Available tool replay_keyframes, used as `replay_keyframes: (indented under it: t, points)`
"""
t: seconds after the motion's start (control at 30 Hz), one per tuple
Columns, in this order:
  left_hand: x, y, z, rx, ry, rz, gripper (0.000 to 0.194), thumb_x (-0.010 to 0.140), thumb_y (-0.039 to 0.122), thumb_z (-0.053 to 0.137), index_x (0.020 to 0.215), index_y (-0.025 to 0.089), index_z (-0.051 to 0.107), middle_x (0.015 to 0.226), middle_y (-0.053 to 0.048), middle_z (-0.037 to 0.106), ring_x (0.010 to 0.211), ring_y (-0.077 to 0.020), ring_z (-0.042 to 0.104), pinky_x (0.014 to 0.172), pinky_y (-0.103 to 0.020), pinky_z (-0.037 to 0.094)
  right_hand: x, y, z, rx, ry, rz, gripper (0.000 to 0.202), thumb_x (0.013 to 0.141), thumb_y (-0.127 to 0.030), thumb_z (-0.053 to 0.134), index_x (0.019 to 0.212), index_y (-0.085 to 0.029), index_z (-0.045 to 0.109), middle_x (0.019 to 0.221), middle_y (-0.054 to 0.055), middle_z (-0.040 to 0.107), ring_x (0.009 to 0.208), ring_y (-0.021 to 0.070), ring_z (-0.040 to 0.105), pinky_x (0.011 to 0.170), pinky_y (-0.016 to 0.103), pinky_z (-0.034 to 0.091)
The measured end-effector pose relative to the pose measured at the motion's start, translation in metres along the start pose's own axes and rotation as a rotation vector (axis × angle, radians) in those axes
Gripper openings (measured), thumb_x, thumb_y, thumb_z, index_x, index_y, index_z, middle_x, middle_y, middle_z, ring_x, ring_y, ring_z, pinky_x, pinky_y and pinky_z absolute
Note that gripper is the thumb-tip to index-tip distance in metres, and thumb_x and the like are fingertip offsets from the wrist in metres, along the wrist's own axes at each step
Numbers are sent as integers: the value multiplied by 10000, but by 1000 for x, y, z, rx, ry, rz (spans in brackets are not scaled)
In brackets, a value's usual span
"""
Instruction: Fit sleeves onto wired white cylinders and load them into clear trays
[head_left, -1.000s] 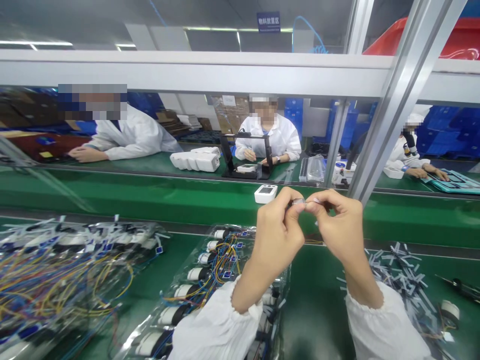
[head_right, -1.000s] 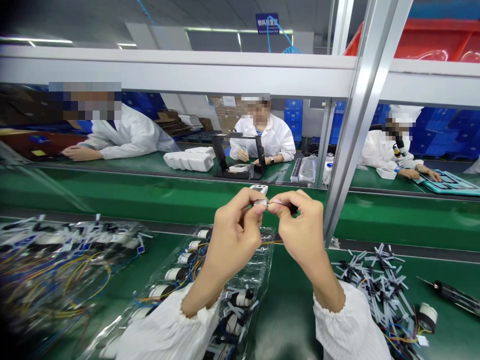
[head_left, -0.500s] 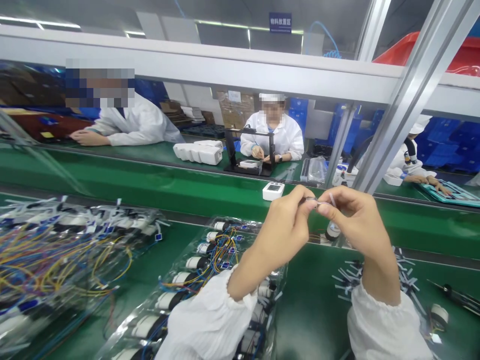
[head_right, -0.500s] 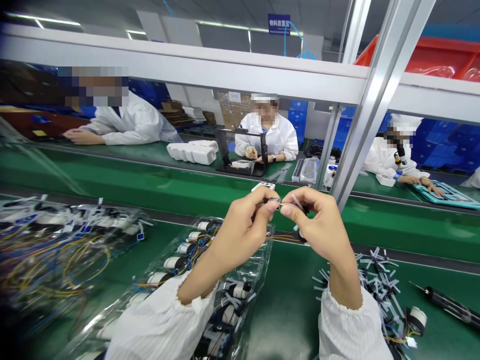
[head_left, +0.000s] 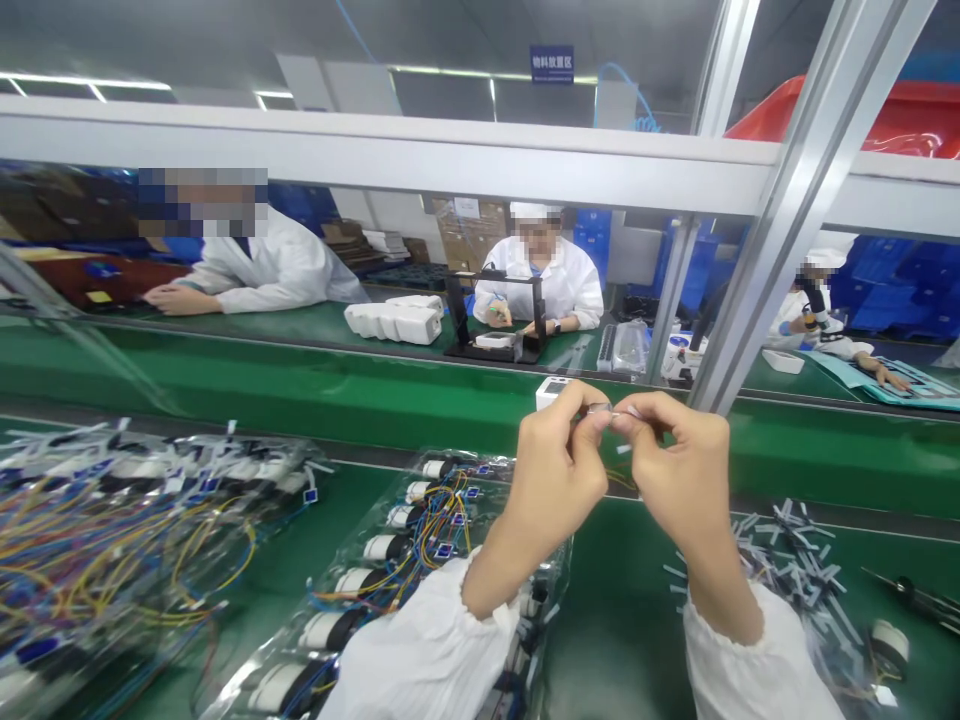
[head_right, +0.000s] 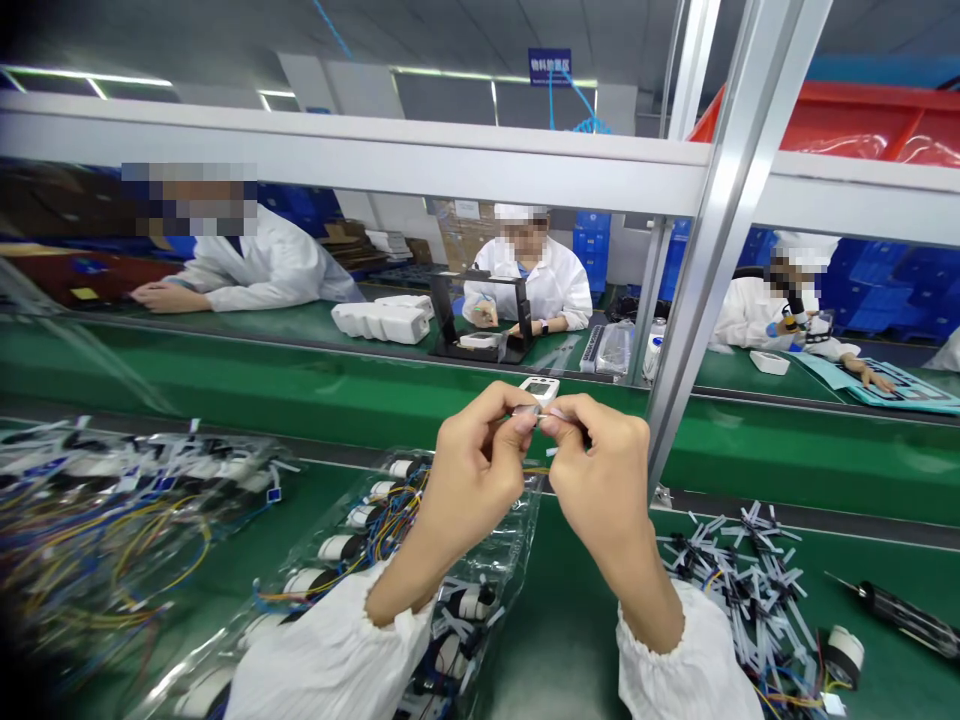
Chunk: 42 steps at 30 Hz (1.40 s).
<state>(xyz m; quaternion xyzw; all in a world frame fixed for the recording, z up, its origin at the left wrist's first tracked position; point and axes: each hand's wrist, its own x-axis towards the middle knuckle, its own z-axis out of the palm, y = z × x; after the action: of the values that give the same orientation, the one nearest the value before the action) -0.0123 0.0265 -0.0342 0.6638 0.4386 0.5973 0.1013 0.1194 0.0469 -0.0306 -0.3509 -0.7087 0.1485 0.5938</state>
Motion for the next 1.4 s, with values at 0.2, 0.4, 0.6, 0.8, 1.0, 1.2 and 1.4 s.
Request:
replay_keyframes:
  t: [0.2,0.4,0.6,0.8,1.0,1.2,1.4]
  points:
    - [-2,2,0,152,5,209,171,956,67,475,848,178,546,668,54,510,592,-89,483,599,-229,353,3,-4,-9,81,-112,130,151,848,-108,638,735,-172,715,654,-13,702,580,124,618,560,228,434]
    - [2,1,-10,105,-160,248,171,1016,119,459,906,165,582,736,31,578,630,-88,507,622,-221,380,13,0,-29,389,-418,301,83,839,-213,737,799,-162,686,637,0,693,554,126,626,540,213,487]
    - [9,4,-23,-93,-278,-65,198,1025,267,507,902,164,623,725,23,573,609,-101,466,570,-237,361,19,9,-32,437,-509,338,247,792,-326,870,910,-173,716,738,-6,708,692,133,657,678,234,538]
    - [11,3,-31,-126,-270,-199,233,989,379,575,923,162,630,753,9,581,634,-111,490,564,-240,373,19,11,-24,364,-470,252,163,876,-323,785,856,-176,717,792,6,715,757,148,673,720,255,545]
    - [19,-15,-47,0,-487,-318,239,895,406,703,922,181,627,763,15,613,690,-137,560,639,-263,428,24,24,-28,400,-198,188,164,909,-310,723,834,-179,659,710,4,699,673,140,666,656,256,540]
    - [26,-36,-80,38,-632,-314,235,836,339,735,790,180,568,773,2,623,725,-140,597,702,-276,474,30,40,-40,389,-23,204,298,892,-459,771,898,-211,607,736,10,719,749,195,739,704,306,566]
    - [29,-44,-105,25,-331,-423,210,792,341,727,863,168,631,789,-57,724,806,-205,727,778,-322,573,33,44,-29,152,-317,247,87,930,-251,636,880,-182,622,736,40,757,686,174,699,636,274,488]
